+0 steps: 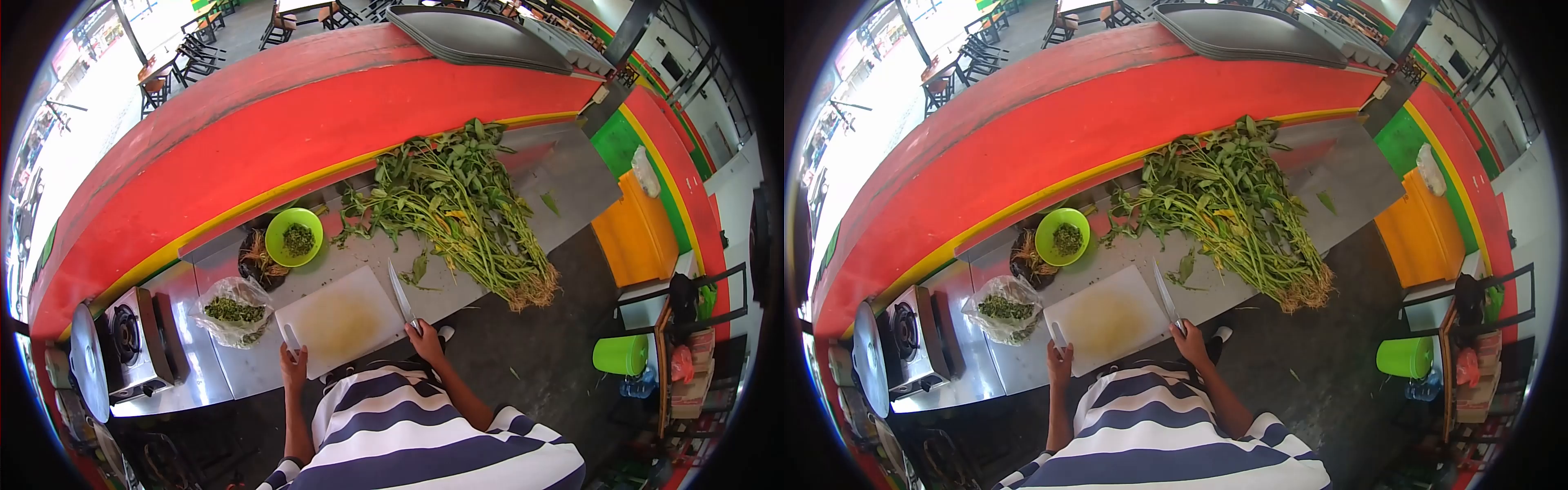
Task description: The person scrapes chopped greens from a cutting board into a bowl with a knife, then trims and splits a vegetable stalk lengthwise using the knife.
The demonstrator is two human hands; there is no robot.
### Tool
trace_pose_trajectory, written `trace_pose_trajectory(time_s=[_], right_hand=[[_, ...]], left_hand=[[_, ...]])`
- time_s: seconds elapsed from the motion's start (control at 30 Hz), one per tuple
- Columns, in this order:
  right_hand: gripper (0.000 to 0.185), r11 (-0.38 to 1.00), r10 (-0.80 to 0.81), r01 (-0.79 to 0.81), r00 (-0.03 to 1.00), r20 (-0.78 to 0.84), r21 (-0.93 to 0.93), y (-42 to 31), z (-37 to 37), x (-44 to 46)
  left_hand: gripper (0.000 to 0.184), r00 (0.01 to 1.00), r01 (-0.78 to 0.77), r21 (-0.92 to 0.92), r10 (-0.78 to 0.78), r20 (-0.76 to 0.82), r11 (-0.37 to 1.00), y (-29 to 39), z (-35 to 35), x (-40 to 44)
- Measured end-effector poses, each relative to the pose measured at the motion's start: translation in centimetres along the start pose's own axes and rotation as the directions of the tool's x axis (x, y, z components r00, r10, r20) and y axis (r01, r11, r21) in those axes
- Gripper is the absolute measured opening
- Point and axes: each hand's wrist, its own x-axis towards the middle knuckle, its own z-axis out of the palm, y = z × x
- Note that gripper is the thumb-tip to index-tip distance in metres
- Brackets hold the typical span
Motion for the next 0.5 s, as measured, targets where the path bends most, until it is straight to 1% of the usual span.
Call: trace_pose_trajectory(time_s=[0.03, 0.07, 0.1, 0.13, 0.17, 0.23, 0.27, 0.3, 0.37, 0.4, 0.43, 0.47, 0.5], right_hand=[[0.035, 1.000, -0.017, 0.017, 1.000, -0.019, -0.023, 0.0, -0.2, -0.1], [0.035, 0.998, -0.036, 0.034, 0.999, -0.039, -0.046, -0.1, -0.4, -0.1], [0.035, 0.999, -0.032, 0.029, 0.998, -0.055, -0.046, -0.1, -0.9, -0.1], [0.036, 0.998, -0.014, 0.009, 0.997, -0.079, -0.062, -0.1, -1.4, -0.1], [0.036, 0.997, 0.005, -0.013, 0.995, -0.103, -0.075, -0.1, -1.8, -0.1], [0.036, 0.998, 0.019, -0.028, 0.984, -0.175, -0.051, 0.1, -2.9, 0.3], [0.035, 0.999, 0.028, -0.037, 0.973, -0.227, -0.035, 0.4, -3.6, 0.6], [0.035, 0.998, 0.044, -0.051, 0.968, -0.249, -0.023, 0.6, -4.4, 0.8], [0.032, 0.998, 0.041, -0.056, 0.920, -0.390, -0.029, 1.2, -6.2, 2.1], [0.032, 0.998, 0.054, -0.067, 0.913, -0.403, -0.018, 1.2, -7.2, 2.6], [0.031, 0.998, 0.057, -0.063, 0.874, -0.483, 0.003, 1.0, -8.4, 3.3], [0.030, 0.998, 0.063, -0.059, 0.827, -0.559, 0.024, 0.8, -9.4, 3.9], [0.030, 0.997, 0.079, -0.070, 0.815, -0.573, 0.038, 0.6, -10.4, 4.3]], left_hand=[[0.070, 0.995, -0.055, 0.076, 0.061, -0.074, 0.996, -0.1, 0.3, 0.0], [0.070, 0.996, -0.061, 0.077, 0.066, -0.062, 0.995, -0.2, 0.6, -0.2], [0.081, 0.985, -0.142, 0.251, 0.162, -0.063, 0.958, -0.2, 1.0, -0.6], [0.094, 0.964, -0.218, 0.416, 0.260, -0.046, 0.883, -0.4, 1.3, -0.9], [0.094, 0.963, -0.233, 0.417, 0.270, -0.029, 0.879, 0.4, 1.9, -1.3], [0.104, 0.993, -0.102, 0.559, 0.114, 0.014, 0.823, 2.2, 3.1, -2.8], [0.109, 0.994, -0.105, 0.553, 0.079, 0.070, 0.826, 2.8, 3.5, -3.1], [0.109, 0.992, -0.125, 0.562, 0.088, 0.093, 0.817, 3.3, 4.2, -3.3], [0.112, 0.961, -0.273, 0.603, 0.193, 0.196, 0.749, 4.6, 6.1, -3.4], [0.105, 0.932, -0.359, 0.581, 0.252, 0.260, 0.730, 6.3, 7.3, -3.4], [0.105, 0.927, -0.372, 0.585, 0.256, 0.274, 0.721, 7.5, 8.7, -3.0], [0.098, 0.890, -0.431, 0.470, 0.276, 0.363, 0.770, 8.5, 10.2, -2.6], [0.091, 0.840, -0.476, 0.346, 0.301, 0.451, 0.809, 9.7, 11.9, -2.2]])
